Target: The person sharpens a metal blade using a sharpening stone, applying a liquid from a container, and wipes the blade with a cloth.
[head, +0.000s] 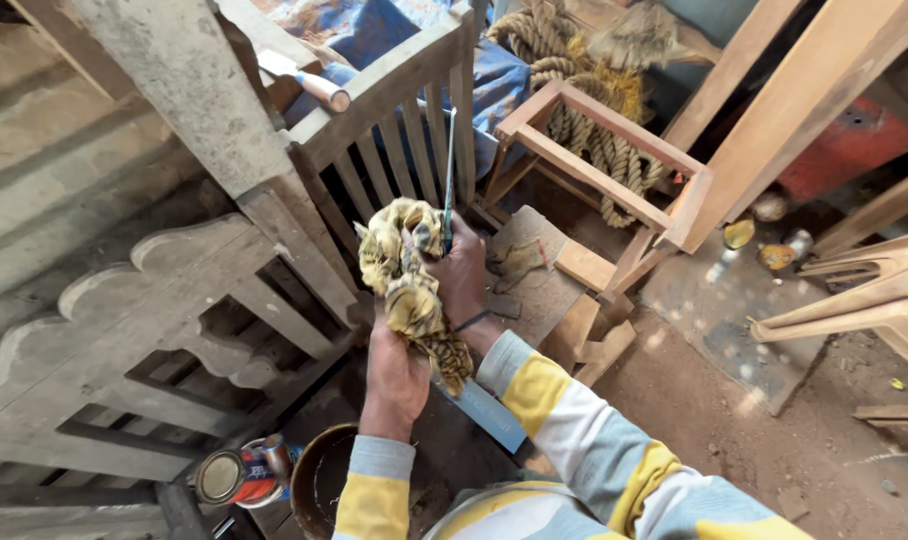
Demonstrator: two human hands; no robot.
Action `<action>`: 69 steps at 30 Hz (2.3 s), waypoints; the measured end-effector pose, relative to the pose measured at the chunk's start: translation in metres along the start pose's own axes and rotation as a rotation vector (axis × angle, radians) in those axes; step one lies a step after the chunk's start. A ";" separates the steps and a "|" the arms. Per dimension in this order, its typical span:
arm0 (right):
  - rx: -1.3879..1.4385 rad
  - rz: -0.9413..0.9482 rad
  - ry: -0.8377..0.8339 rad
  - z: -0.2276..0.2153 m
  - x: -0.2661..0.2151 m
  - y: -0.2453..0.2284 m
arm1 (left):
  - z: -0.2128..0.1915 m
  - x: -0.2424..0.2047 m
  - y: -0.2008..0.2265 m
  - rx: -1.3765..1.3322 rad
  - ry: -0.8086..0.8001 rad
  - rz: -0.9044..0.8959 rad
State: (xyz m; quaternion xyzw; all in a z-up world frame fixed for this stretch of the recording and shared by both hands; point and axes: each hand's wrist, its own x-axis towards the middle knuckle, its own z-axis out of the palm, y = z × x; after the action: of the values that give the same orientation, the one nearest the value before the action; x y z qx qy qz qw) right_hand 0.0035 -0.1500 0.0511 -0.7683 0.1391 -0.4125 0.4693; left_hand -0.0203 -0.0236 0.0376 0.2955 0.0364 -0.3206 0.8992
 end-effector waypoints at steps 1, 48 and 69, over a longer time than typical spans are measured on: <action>-0.028 -0.001 0.002 -0.004 0.004 0.001 | 0.010 -0.008 0.003 -0.006 0.020 -0.050; 0.751 0.486 -0.672 -0.089 -0.021 0.008 | 0.060 0.033 0.041 0.606 -0.157 0.359; 0.918 0.609 -0.456 -0.090 -0.048 0.026 | 0.101 0.026 0.042 0.296 -0.046 0.311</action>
State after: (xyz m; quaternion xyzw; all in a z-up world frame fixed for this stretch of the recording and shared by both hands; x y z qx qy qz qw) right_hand -0.0904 -0.1889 0.0243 -0.4816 0.0562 -0.1018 0.8686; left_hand 0.0134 -0.0679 0.1350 0.4191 -0.0778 -0.1866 0.8851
